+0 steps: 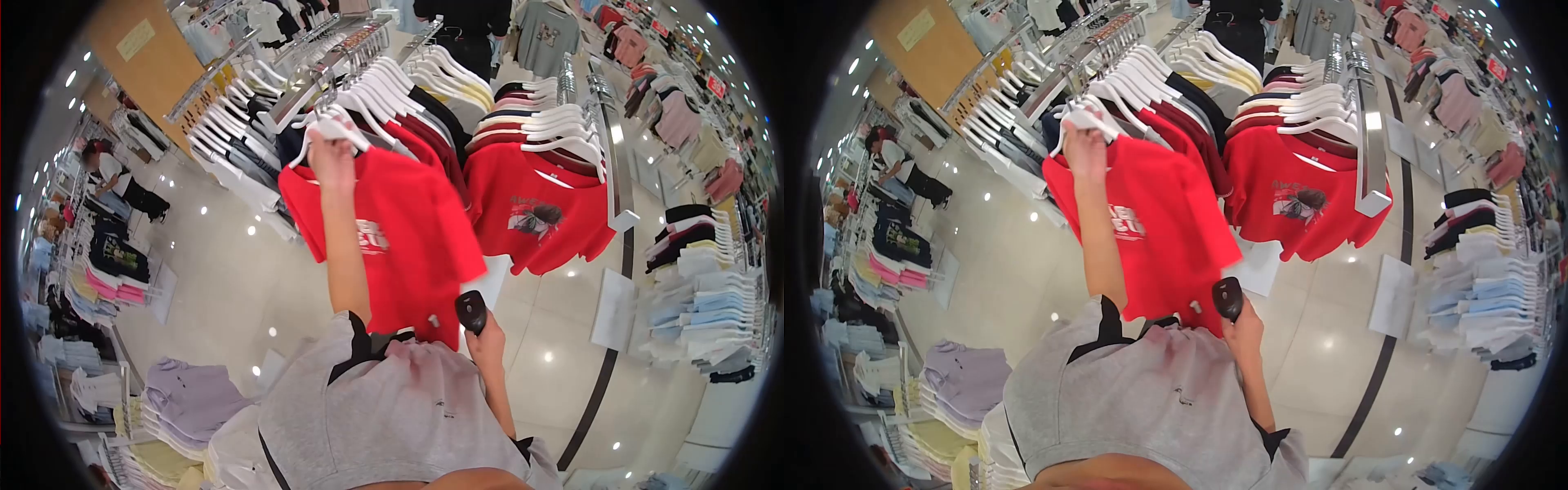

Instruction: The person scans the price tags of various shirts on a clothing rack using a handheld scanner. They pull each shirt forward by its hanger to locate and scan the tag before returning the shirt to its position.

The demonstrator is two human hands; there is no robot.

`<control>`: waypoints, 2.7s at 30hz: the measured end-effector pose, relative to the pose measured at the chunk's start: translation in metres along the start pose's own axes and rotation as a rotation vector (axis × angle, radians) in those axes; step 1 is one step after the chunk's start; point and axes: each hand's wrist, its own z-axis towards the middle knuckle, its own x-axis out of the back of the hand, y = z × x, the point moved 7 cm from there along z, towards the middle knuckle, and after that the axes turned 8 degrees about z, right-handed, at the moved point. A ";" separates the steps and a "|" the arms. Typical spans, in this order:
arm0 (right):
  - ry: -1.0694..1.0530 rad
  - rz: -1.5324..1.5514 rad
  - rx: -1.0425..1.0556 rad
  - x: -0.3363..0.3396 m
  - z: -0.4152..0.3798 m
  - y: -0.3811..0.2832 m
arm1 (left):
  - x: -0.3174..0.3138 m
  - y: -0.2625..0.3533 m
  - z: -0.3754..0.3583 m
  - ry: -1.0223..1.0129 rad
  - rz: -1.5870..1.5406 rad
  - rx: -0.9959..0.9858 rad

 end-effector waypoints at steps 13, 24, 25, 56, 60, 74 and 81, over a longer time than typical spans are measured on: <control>0.035 -0.061 -0.008 0.000 -0.006 0.024 | -0.058 -0.026 -0.119 0.032 1.253 -0.788; 0.189 -0.073 -0.051 0.021 -0.021 0.036 | -0.241 -0.182 -0.163 -0.744 1.331 -0.824; 0.201 -0.077 -0.053 0.021 -0.024 0.038 | -0.245 -0.189 -0.159 -0.740 1.380 -0.771; 0.130 -0.030 -0.040 0.012 -0.024 0.043 | -0.229 -0.179 -0.246 -1.016 1.341 -0.637; 0.150 -0.042 -0.069 0.017 -0.032 0.051 | -0.248 -0.185 -0.243 -0.998 1.275 -0.712; 0.147 -0.043 -0.116 0.018 -0.043 0.059 | -0.219 -0.174 -0.245 -0.780 1.189 -0.947; 0.120 -0.045 -0.096 0.012 -0.040 0.059 | -0.225 -0.198 -0.227 -0.964 1.748 -0.466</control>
